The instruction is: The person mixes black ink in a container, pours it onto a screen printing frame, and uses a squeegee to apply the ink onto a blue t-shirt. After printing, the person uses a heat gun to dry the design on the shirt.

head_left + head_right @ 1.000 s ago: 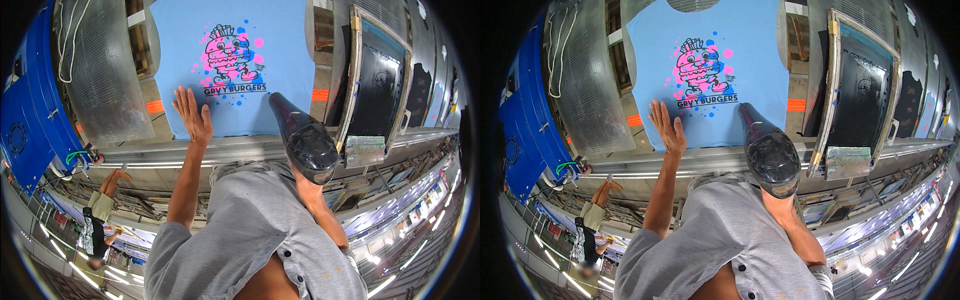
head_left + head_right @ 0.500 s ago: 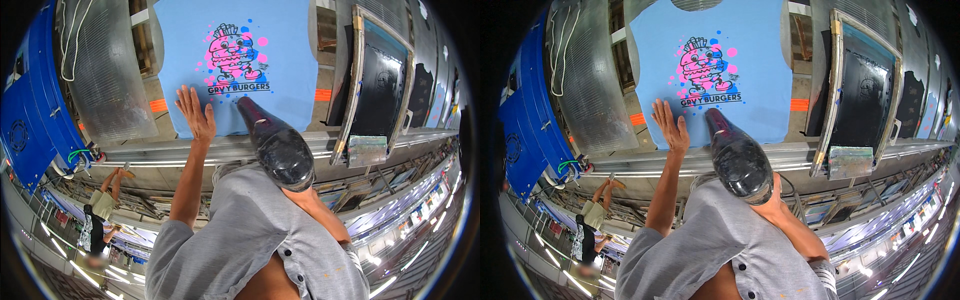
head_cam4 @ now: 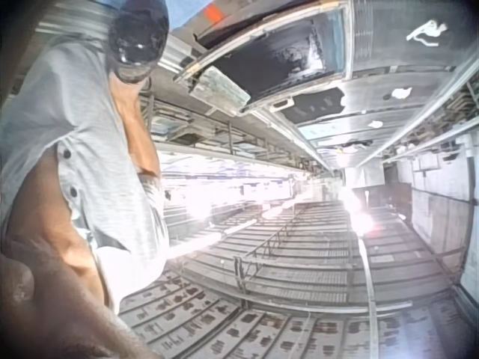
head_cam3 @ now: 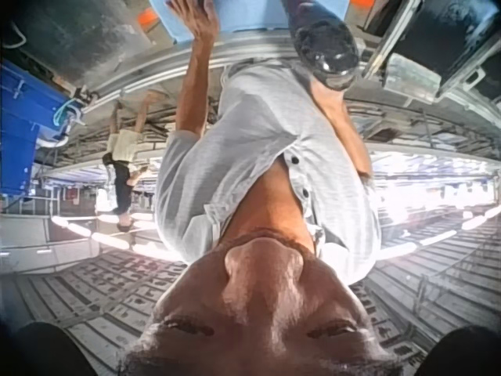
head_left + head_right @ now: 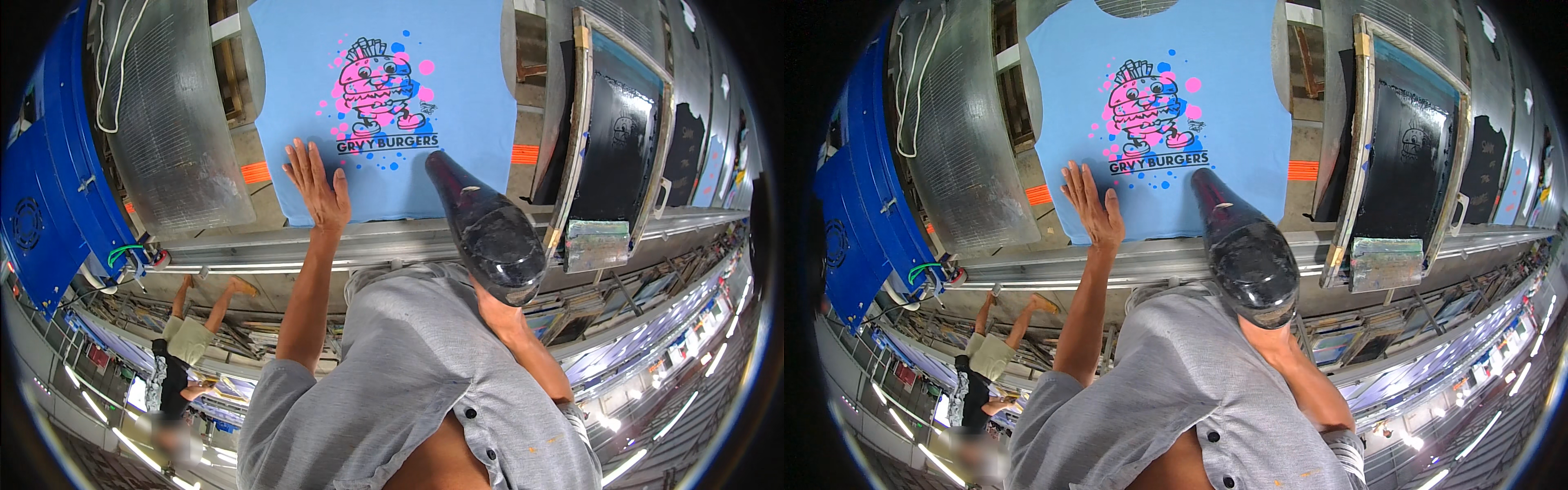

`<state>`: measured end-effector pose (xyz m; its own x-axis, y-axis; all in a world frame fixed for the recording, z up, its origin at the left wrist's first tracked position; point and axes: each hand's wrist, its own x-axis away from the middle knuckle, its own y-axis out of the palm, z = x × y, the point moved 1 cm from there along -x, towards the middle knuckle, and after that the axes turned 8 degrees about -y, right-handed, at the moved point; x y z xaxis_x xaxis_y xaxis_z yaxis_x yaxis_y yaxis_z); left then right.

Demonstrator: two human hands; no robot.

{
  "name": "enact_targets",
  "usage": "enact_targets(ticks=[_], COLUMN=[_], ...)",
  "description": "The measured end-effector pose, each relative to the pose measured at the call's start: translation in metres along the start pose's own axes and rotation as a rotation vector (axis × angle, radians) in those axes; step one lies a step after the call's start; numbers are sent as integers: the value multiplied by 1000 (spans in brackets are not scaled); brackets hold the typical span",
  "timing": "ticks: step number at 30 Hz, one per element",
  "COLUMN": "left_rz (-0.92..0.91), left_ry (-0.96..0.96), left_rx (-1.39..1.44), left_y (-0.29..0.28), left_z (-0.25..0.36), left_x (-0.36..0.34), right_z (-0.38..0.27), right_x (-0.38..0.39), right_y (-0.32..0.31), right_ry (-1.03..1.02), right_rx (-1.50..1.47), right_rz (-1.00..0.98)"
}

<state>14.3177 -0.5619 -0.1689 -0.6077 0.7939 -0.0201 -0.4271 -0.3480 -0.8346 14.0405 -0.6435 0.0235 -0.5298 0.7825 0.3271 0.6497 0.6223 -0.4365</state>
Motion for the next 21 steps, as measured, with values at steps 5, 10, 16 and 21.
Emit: enact_targets(ticks=[5,10,16,21], left_rz=[6,-8,-8,-99], left_ry=[0,-44,-79,13], left_rx=[-5,-5,-124,-110], left_y=[-1,-6,-4,7], left_z=[0,-4,-6,22], left_x=[0,3,2,-11], right_z=[1,-1,-8,1], right_x=[-2,-13,-19,-27], right_y=[14,26,29,5], right_ry=[-17,104,28,-3], right_rx=[-108,-314,-277,78], right_rz=[-66,-238,-161,59])
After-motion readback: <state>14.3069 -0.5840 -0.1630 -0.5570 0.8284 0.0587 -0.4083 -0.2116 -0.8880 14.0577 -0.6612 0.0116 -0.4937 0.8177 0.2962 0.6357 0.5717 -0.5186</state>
